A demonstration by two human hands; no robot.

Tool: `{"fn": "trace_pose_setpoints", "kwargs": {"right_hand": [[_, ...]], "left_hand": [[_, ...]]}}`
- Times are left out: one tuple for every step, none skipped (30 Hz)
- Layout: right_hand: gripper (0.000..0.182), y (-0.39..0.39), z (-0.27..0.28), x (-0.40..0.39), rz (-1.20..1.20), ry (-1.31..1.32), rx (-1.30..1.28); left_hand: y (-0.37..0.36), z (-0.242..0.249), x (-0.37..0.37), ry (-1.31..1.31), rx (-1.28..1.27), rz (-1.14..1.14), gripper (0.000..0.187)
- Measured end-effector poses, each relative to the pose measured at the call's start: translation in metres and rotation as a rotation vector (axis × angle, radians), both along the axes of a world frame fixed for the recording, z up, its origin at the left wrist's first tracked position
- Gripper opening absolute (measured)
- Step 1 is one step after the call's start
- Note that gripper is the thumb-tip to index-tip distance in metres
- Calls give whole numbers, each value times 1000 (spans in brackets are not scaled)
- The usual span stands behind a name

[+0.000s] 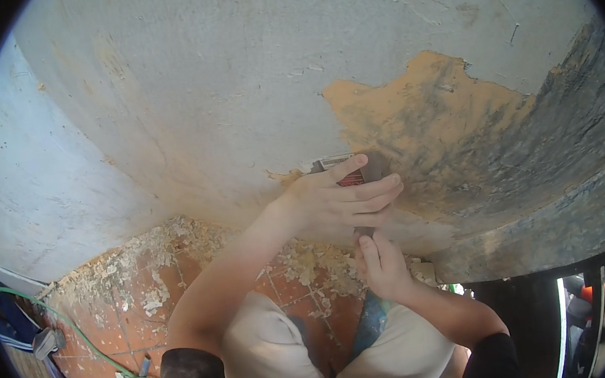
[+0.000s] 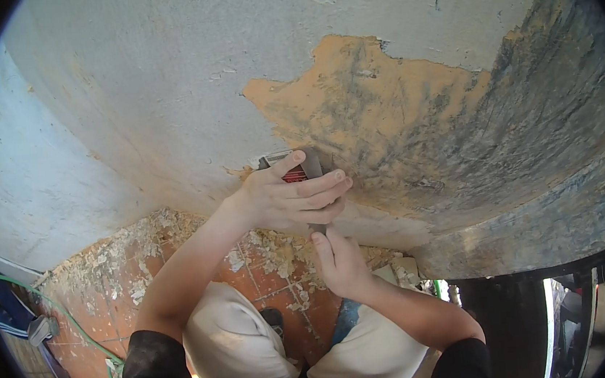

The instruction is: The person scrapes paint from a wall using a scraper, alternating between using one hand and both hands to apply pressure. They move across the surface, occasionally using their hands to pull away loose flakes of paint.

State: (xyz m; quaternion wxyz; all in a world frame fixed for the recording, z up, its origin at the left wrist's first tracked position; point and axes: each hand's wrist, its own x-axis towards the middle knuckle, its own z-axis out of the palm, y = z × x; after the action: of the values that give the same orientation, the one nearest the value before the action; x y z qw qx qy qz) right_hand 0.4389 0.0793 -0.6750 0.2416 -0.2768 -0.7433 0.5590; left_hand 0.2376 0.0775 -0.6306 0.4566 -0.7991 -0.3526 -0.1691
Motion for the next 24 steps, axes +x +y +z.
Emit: {"fn": "trace_pose_setpoints", "kwargs": {"right_hand": [[28,-5,9,2,24,-4,-48],[28,-8,14,3,49,-8,-99],[28,-6,11,5,47,-15,-112],[28,1,7,6,66,-30,-70],[28,6,1,8,81,-39,-20],[28,11,-8,11,70,-34,-15],[27,15,-18,15,86,9,-85],[26,14,-16,12,100,53,-156],[26,14,-11,8,81,64,-146],[25,17,-4,6,77,2,-52],[24,20,4,6,78,-75,42],[24,21,3,6,66,-78,53],[23,19,-3,4,88,-38,33],[23,17,-4,1,119,-1,8],[23,15,-2,2,122,-5,-1],[23,12,4,4,120,-21,-32],[23,8,8,5,114,-36,-65],[23,9,5,8,109,-38,-75],[23,12,2,12,118,-34,-27],[23,17,0,14,131,-30,31],[23,19,1,15,134,-30,39],[23,21,1,15,130,-44,-8],[23,22,3,15,129,-60,-56],[23,22,5,13,137,-65,-51]], "left_hand": [[-2,-1,-1,-68,-35,-28,13],[-3,0,-3,-71,-40,-30,13],[-4,2,-4,-52,-42,-15,12],[-6,3,-4,-30,-42,-2,11],[-6,2,-1,-30,-46,-11,11],[-3,1,1,14,-55,-14,11],[0,0,1,58,-58,-16,11],[1,-3,1,64,-49,-28,11],[3,-6,0,79,11,-7,12],[8,-8,0,88,79,14,12],[9,-7,2,82,96,1,12],[9,-6,0,45,115,26,13],[8,-5,-3,15,126,51,13],[7,-2,-5,17,125,48,13],[5,1,-5,12,109,38,13],[2,1,-3,3,88,28,13],[0,-1,-1,-2,73,28,13],[-1,-3,0,-18,35,33,13],[-2,-2,0,-30,6,39,13],[0,-2,2,-28,12,38,13],[2,-5,5,1,6,36,13],[3,-6,6,27,-3,35,14],[3,-4,4,23,4,43,14],[4,-3,1,5,63,61,14]]}}
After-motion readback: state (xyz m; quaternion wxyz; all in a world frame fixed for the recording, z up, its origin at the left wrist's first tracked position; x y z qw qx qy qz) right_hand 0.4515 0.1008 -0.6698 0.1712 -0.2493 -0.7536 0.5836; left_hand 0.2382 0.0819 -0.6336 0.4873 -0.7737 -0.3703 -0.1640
